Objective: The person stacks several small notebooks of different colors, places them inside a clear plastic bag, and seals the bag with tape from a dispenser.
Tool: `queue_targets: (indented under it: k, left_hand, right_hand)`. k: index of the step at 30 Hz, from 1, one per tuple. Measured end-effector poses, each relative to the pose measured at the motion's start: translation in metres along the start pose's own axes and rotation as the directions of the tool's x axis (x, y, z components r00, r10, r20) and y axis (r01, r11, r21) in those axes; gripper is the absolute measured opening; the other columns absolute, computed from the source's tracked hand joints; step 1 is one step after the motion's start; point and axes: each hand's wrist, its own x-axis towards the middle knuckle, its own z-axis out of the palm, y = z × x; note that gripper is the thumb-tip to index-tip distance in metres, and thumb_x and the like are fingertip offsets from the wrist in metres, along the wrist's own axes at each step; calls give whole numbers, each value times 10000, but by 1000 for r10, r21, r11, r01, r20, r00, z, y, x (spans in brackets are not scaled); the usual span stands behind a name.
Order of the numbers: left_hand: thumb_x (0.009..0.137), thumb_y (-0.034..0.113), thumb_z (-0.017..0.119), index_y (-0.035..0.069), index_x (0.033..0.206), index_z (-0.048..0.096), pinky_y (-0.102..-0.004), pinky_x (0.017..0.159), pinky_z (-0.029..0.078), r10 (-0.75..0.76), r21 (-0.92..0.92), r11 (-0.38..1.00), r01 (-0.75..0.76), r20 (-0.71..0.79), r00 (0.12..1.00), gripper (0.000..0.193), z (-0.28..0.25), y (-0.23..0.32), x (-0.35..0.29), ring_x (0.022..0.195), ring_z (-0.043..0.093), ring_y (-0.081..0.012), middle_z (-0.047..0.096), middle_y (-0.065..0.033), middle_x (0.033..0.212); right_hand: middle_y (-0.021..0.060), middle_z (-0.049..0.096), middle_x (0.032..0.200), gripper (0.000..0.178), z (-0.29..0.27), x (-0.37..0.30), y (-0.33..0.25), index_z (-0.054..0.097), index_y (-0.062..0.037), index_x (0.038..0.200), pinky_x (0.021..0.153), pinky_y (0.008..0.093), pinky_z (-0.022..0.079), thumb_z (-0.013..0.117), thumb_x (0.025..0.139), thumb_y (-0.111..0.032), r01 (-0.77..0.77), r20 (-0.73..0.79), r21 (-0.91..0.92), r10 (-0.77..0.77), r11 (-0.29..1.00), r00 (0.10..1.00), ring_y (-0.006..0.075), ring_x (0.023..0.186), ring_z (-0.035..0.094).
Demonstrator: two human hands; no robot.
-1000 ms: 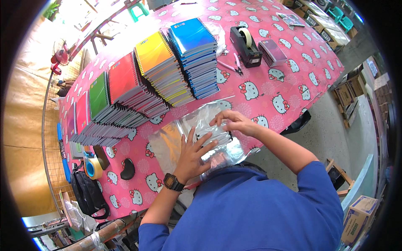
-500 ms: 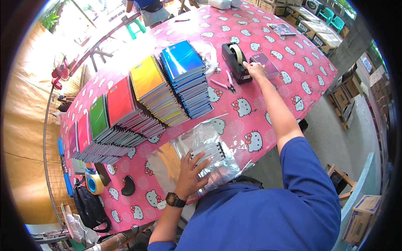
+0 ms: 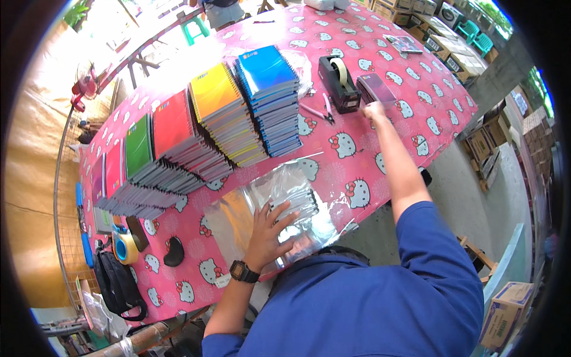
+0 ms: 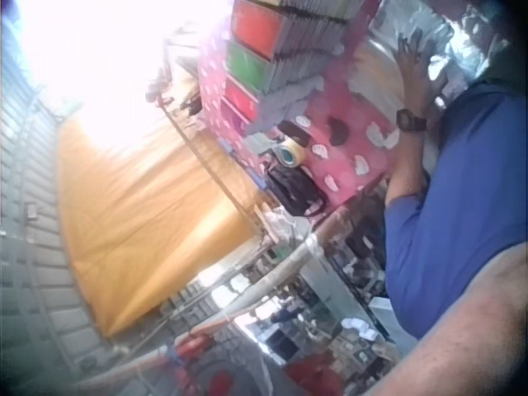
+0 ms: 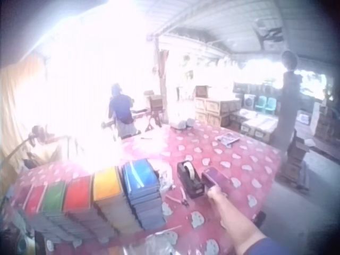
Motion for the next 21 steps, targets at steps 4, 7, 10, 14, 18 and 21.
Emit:
queue_targets:
  k: [4,7,10,14,18,21]
  left_hand:
    - [621,229,703,277,1258,475,-610,1029,163,-9,40,999,9,3,1000,678,-3,-2,-7,1276,256,-398,336,11,1398]
    - [607,234,740,241,1262,471,-599,1015,197,38,70,997,-39,11,999,709,-4,-1,-2,1242,289,-431,342,-44,1387]
    - [602,266,728,286,1281,458,-622,1027,157,19,20,1000,-20,50,999,731,-6,-2,-1,1314,199,-400,297,-12,1419]
    - [588,283,750,286,1285,454,-625,1017,177,-14,36,999,10,97,995,757,-11,2,0,1318,191,-398,264,-24,1436]
    - [589,283,753,290,1293,443,-625,1013,185,-10,96,995,-3,138,990,770,-17,7,3,1316,203,-395,266,-38,1437]
    - [603,253,759,262,1268,478,-605,1012,198,67,159,985,-69,16,998,721,-12,-2,0,1307,233,-384,306,-46,1422]
  right_hand:
    - [-12,539,600,211,-31,-84,-41,645,-81,769,443,235,356,682,769,-289,108,334,386,-248,916,910,63,490,462]
    - [-37,508,580,245,-35,-194,-89,655,-67,787,458,204,304,684,766,-309,210,633,471,-494,857,596,46,532,463]
    - [12,575,613,278,-16,-252,-120,651,-32,720,481,253,369,680,743,-307,461,706,484,-643,744,296,83,547,510]
    - [148,630,660,468,8,-289,-128,655,-5,668,594,366,489,697,675,-471,856,534,-209,-678,473,505,275,627,630]
    - [144,620,637,486,-21,-275,-115,661,-19,682,615,379,498,728,606,-494,759,532,-403,-545,511,649,302,661,629]
    - [94,650,823,404,-42,-269,-91,682,-76,794,695,382,478,765,587,-413,775,535,-279,-579,566,615,276,821,620]
